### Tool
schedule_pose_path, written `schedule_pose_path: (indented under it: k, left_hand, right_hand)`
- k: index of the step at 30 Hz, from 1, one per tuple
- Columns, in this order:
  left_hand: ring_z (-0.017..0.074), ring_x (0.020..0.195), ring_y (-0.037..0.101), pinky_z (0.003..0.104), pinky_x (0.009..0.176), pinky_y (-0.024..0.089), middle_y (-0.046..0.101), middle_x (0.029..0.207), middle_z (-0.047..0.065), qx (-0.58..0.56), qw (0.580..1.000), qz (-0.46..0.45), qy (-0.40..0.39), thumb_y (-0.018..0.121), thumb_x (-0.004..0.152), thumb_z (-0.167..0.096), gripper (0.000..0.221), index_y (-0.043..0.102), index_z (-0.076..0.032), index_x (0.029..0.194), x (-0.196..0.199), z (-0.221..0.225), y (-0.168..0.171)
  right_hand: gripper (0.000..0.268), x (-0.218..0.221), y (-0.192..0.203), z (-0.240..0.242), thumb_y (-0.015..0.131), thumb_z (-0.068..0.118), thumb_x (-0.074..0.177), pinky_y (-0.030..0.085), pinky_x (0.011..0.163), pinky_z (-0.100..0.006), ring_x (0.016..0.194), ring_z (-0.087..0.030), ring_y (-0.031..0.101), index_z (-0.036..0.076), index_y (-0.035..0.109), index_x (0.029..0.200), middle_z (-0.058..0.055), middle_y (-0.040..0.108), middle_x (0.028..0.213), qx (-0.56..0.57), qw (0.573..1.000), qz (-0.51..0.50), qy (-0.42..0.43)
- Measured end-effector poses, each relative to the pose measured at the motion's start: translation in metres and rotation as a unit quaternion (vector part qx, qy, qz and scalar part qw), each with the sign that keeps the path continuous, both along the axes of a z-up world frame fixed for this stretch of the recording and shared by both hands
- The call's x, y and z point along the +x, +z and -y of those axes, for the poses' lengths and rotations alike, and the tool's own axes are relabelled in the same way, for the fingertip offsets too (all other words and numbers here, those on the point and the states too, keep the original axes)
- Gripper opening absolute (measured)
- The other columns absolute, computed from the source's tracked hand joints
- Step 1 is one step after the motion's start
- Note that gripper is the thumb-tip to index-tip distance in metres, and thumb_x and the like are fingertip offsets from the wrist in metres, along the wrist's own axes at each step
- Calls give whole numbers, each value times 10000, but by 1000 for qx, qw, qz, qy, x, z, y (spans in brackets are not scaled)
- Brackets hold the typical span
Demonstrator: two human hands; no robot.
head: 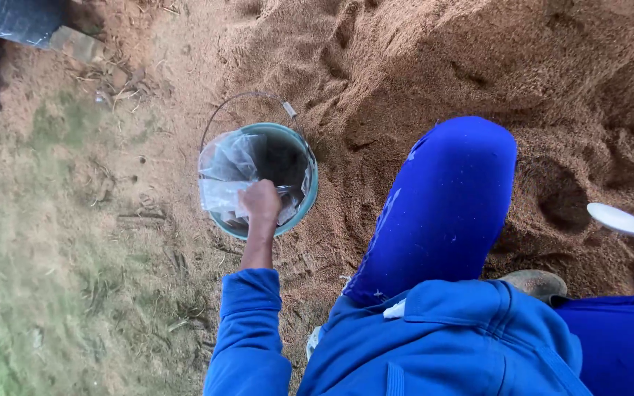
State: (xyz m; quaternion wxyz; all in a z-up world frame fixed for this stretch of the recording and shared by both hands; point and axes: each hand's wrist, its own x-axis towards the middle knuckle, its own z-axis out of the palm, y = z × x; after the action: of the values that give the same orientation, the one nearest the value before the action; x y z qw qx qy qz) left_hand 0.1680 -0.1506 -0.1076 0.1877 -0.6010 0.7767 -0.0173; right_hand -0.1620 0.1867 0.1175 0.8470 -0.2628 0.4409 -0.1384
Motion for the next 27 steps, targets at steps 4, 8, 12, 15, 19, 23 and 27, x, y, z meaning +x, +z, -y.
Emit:
schedule_pose_path:
  k: [4, 8, 12, 15, 19, 23, 27]
  left_hand:
    - [406, 861, 760, 542, 838, 467, 762, 852, 174, -41, 999, -30, -15, 521, 860, -170, 234, 732, -81, 906, 25, 12, 8]
    - [410, 935, 756, 542, 827, 573, 774, 908, 133, -4, 996, -86, 5, 575, 927, -364, 235, 758, -230, 984, 14, 21, 92]
    - [462, 1030, 711, 569, 882, 536, 767, 958, 218, 49, 981, -183, 42, 582, 955, -352, 292, 773, -143, 1028, -34, -7, 209]
    - [315, 861, 733, 440, 823, 531, 755, 814, 153, 65, 914, -397, 59, 619, 951, -240, 239, 758, -51, 996, -70, -35, 271]
    - [283, 899, 647, 404, 798, 507, 693, 878, 148, 95, 842, -531, -35, 662, 974, -165, 158, 749, -46, 1033, -126, -53, 286]
    - [19, 692, 536, 129, 633, 422, 658, 909, 11, 250, 695, -673, -25, 579, 1061, -26, 117, 654, 7, 1145, -201, -77, 329]
    - [84, 644, 574, 201, 588, 436, 617, 718, 27, 186, 705, -675, -111, 663, 994, -38, 35, 684, -52, 1018, -294, -126, 329]
  right_hand:
    - [611, 3, 14, 6, 514, 257, 994, 193, 1242, -405, 1412, -472, 409, -145, 424, 1446, -381, 427, 1486, -14, 1000, 0, -18]
    - [617, 15, 27, 15, 469, 204, 1026, 137, 1247, -436, 1408, -562, 355, -218, 348, 1459, -486, 355, 1479, -31, 999, 5, -35]
    - [623, -57, -48, 4, 436, 164, 1049, 95, 1251, -459, 1405, -630, 316, -274, 291, 1468, -565, 302, 1474, -45, 997, 5, -62]
    - [328, -258, -230, -169, 671, 248, 968, 306, 926, -370, 957, -392, 498, -39, 590, 1105, -265, 540, 997, -177, 903, -321, -224]
    - [186, -291, -164, -190, 771, 283, 927, 483, 756, -406, 756, -315, 667, 97, 786, 917, -133, 734, 764, -173, 716, -603, -307]
    - [225, -218, -41, -147, 770, 96, 912, 454, 648, -236, 726, -131, 588, -5, 752, 1112, -66, 724, 889, -205, 700, -453, -513]
    - [178, -149, -32, -124, 908, 88, 769, 451, 716, -235, 728, -95, 585, 104, 778, 889, -42, 739, 807, -285, 595, -466, -589]
